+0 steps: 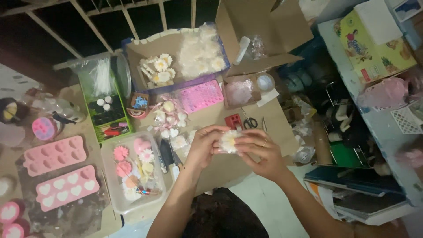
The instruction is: Cutting bubble wrap and packing artificial daisy flowers into small plastic bags.
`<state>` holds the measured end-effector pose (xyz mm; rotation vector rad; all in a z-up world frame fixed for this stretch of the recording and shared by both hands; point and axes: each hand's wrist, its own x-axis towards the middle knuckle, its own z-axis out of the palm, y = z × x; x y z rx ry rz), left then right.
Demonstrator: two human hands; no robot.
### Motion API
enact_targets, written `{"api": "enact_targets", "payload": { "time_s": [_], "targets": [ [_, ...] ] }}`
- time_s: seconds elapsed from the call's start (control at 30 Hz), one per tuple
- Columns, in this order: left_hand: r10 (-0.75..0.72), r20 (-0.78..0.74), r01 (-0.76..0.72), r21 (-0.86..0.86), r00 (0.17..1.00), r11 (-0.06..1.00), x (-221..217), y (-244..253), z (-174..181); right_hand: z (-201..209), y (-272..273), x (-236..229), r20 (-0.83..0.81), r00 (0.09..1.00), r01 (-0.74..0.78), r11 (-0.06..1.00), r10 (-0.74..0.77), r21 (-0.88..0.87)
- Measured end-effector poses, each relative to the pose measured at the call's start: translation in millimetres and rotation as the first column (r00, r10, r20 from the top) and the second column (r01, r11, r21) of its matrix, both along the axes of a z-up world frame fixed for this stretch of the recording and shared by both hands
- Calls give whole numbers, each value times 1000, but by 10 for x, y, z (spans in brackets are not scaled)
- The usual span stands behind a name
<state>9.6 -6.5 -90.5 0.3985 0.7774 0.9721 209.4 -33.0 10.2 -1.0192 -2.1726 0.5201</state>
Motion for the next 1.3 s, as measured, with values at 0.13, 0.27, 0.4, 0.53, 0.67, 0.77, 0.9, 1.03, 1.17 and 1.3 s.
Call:
{"api": "enact_targets", "payload": {
  "time_s": [0.13, 0.27, 0.4, 0.53, 0.67, 0.77, 0.9, 1.03, 1.17, 1.3],
  "targets": [
    [22, 83, -20, -23, 996, 1000, 60, 8, 160, -12, 69, 139, 31, 998, -56, 996, 54, 70],
    [-33, -6, 33, 8, 999, 999, 195, 53, 116, -172, 210, 304, -27, 996, -80, 996, 81, 39],
    [79, -70, -77, 33, 994, 996, 425, 339, -369, -556, 521, 533, -195, 979, 38, 996, -53, -82],
    [168, -106, -170, -2, 980, 986, 662, 792, -1025, -2703, 706, 1189, -205, 840, 302, 746, -503, -593],
    [104, 24, -103, -63, 994, 993, 941, 1080, -2036, -2876, 637, 1003, 212, 793, 336, 120, -571, -934],
    [67, 44, -62, -98, 997, 993, 1054, 1115, -2361, -3141, 659, 950, 173, 813, 256, 74, -556, -964],
    [37, 33, -33, -119, 999, 992, 1138, 1157, -2626, -3359, 683, 995, 104, 837, 185, 98, -536, -978],
    [58, 45, -50, -155, 997, 987, 1150, 1159, -2750, -3536, 596, 1086, 36, 838, 155, 174, -545, -972],
    [92, 51, -82, -173, 994, 981, 1144, 1120, -2804, -3503, 399, 1185, -240, 667, -143, 194, -705, -970],
    [113, 23, -107, -196, 993, 975, 1178, 1111, -2861, -3533, 52, 1217, -385, 491, -314, 254, -782, -915]
  ]
}}
